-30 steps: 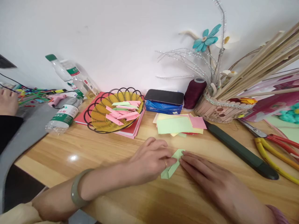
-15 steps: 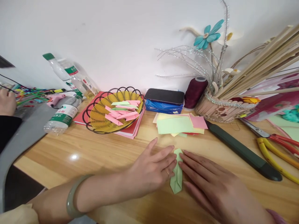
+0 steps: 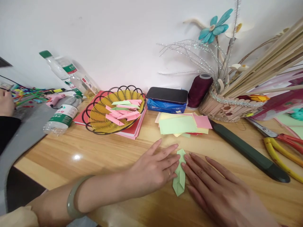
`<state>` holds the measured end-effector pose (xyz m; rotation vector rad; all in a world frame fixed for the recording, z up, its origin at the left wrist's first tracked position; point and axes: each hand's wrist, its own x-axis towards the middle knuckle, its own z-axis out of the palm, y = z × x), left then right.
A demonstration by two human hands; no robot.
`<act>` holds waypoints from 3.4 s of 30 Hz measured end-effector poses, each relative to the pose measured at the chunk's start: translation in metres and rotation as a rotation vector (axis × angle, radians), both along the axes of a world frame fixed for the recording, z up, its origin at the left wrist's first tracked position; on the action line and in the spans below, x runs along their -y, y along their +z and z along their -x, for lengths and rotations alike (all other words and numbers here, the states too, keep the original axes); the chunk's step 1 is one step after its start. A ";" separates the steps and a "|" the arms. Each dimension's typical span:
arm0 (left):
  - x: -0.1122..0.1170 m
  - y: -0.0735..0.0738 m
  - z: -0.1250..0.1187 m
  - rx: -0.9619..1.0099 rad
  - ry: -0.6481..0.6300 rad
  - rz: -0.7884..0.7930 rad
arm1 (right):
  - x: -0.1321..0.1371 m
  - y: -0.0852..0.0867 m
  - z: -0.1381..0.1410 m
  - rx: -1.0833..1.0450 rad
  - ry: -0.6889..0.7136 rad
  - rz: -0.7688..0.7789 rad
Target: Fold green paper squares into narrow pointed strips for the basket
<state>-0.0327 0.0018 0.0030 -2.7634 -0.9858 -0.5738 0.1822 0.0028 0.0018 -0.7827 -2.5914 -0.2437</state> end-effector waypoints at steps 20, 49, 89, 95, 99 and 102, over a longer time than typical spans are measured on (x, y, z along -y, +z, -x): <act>-0.007 0.021 0.019 -0.173 -0.162 0.426 | -0.013 0.008 -0.016 0.149 0.149 0.090; -0.003 0.030 0.017 -0.265 -0.186 0.435 | -0.008 0.008 -0.016 0.105 0.138 0.174; 0.006 0.006 -0.009 0.001 0.008 -0.061 | -0.005 0.011 -0.005 0.031 -0.028 0.082; -0.015 0.004 -0.004 0.171 0.068 -0.041 | -0.021 0.007 -0.010 0.039 -0.028 0.197; -0.024 0.006 -0.004 0.330 0.113 0.099 | -0.030 0.008 -0.012 0.019 -0.049 0.313; -0.026 0.005 -0.005 0.421 0.144 0.238 | -0.036 0.009 -0.012 -0.069 -0.080 0.429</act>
